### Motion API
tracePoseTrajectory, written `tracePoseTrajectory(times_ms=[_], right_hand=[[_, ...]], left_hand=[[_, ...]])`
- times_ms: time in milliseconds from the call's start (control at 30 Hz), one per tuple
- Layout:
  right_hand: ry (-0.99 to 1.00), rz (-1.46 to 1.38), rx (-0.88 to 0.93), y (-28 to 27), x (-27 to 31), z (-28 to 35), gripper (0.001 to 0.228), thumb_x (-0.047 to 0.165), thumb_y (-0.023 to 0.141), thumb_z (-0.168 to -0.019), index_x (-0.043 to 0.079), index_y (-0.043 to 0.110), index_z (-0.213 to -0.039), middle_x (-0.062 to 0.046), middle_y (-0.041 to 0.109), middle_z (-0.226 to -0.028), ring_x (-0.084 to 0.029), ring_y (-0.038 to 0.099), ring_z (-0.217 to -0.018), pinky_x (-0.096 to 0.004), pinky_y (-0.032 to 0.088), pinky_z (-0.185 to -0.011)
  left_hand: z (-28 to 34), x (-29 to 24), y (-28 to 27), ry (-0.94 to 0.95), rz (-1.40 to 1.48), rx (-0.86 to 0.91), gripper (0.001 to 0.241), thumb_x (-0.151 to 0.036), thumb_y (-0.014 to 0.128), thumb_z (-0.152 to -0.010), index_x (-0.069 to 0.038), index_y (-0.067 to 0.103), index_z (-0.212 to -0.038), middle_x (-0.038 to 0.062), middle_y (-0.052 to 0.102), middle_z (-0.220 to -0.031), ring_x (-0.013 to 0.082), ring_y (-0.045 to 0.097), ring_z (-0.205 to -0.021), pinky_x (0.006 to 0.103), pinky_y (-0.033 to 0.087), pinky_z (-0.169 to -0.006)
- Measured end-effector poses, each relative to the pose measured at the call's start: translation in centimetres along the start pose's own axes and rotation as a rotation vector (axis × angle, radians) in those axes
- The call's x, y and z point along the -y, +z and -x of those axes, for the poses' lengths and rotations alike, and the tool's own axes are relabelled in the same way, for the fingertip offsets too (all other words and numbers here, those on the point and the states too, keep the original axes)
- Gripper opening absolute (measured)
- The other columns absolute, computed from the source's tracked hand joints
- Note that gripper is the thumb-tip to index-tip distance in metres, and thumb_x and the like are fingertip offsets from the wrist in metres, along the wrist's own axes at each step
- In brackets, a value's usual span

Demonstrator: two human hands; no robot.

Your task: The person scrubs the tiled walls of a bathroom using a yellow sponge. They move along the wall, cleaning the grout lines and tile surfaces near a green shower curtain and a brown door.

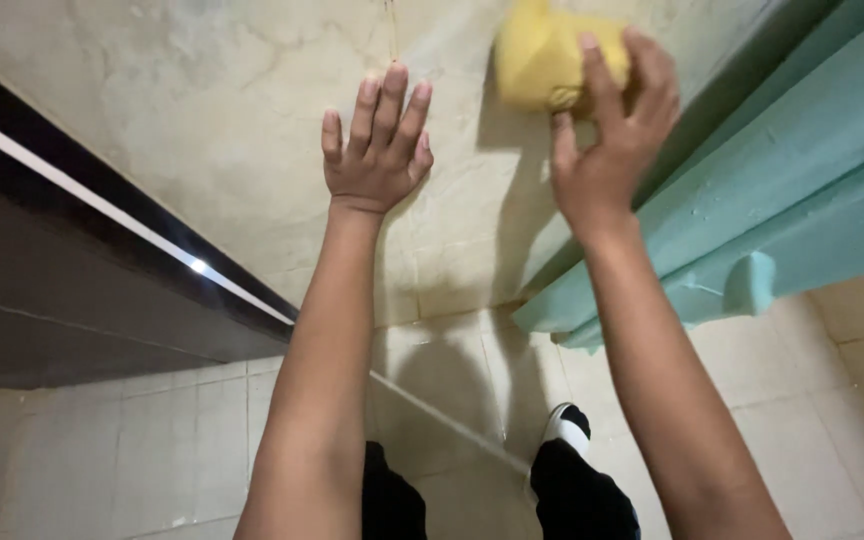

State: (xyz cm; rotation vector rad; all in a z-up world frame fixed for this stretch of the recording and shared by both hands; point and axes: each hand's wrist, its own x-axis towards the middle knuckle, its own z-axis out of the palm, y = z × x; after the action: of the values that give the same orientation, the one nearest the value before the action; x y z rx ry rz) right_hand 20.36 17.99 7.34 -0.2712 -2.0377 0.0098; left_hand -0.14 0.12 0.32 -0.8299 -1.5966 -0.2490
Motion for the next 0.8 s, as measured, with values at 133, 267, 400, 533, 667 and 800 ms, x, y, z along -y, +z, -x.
tracePoseTrajectory(times_ms=[133,267,400,533,667,800], right_hand=[[-0.037,0.046,0.073,2.6,1.3,3.6,0.071,0.009,0.080,-0.089,0.025,0.058,-0.154,-0.012,0.046,-0.157,-0.039,0.038,-0.149,-0.056,0.030,-0.121],[-0.142,0.096,0.158,5.0,0.7,9.5,0.061,0.014,0.077,-0.090,0.031,0.061,-0.147,-0.009,0.052,-0.152,-0.034,0.043,-0.144,-0.058,0.029,-0.116],[-0.275,0.170,0.286,4.7,-1.0,10.9,0.056,0.012,0.074,-0.094,0.034,0.065,-0.145,-0.004,0.054,-0.151,-0.030,0.046,-0.144,-0.056,0.033,-0.115],[-0.174,0.030,0.145,2.1,-2.3,6.3,0.055,0.008,0.075,-0.097,0.027,0.063,-0.146,-0.015,0.048,-0.155,-0.036,0.042,-0.145,-0.057,0.036,-0.115],[-0.038,0.082,0.005,-1.2,-3.4,-0.2,0.066,0.000,0.070,-0.094,0.019,0.059,-0.155,-0.017,0.041,-0.164,-0.041,0.033,-0.156,-0.061,0.025,-0.128],[0.097,0.053,0.008,0.9,-5.9,2.2,0.069,-0.002,0.067,-0.091,0.018,0.054,-0.157,-0.016,0.038,-0.167,-0.042,0.031,-0.159,-0.063,0.015,-0.132]], left_hand=[[0.4,0.0,-0.3,0.004,0.016,0.031,0.055,-0.038,0.038,-0.113,-0.026,0.040,-0.167,0.000,0.033,-0.171,0.0188,0.028,-0.158,0.0510,0.004,-0.130],[0.2,0.0,-0.3,-0.016,0.012,0.014,0.058,-0.039,0.039,-0.110,-0.028,0.040,-0.167,-0.002,0.033,-0.171,0.0177,0.027,-0.158,0.0497,0.004,-0.129],[0.2,-0.1,-0.4,-0.007,0.012,0.016,0.056,-0.039,0.042,-0.109,-0.028,0.039,-0.165,-0.002,0.032,-0.172,0.0169,0.027,-0.158,0.0492,0.004,-0.130],[0.2,0.0,-0.4,0.004,0.019,0.020,0.058,-0.039,0.043,-0.110,-0.028,0.041,-0.166,-0.001,0.033,-0.171,0.0171,0.028,-0.158,0.0494,0.005,-0.129],[0.0,-0.1,-0.4,0.002,0.028,0.015,0.057,-0.040,0.042,-0.110,-0.028,0.042,-0.166,0.000,0.034,-0.171,0.0173,0.028,-0.158,0.0497,0.005,-0.129],[0.2,-0.1,-0.3,0.005,0.005,0.006,0.057,-0.039,0.041,-0.109,-0.029,0.044,-0.164,0.000,0.036,-0.170,0.0178,0.029,-0.158,0.0492,0.006,-0.129]])
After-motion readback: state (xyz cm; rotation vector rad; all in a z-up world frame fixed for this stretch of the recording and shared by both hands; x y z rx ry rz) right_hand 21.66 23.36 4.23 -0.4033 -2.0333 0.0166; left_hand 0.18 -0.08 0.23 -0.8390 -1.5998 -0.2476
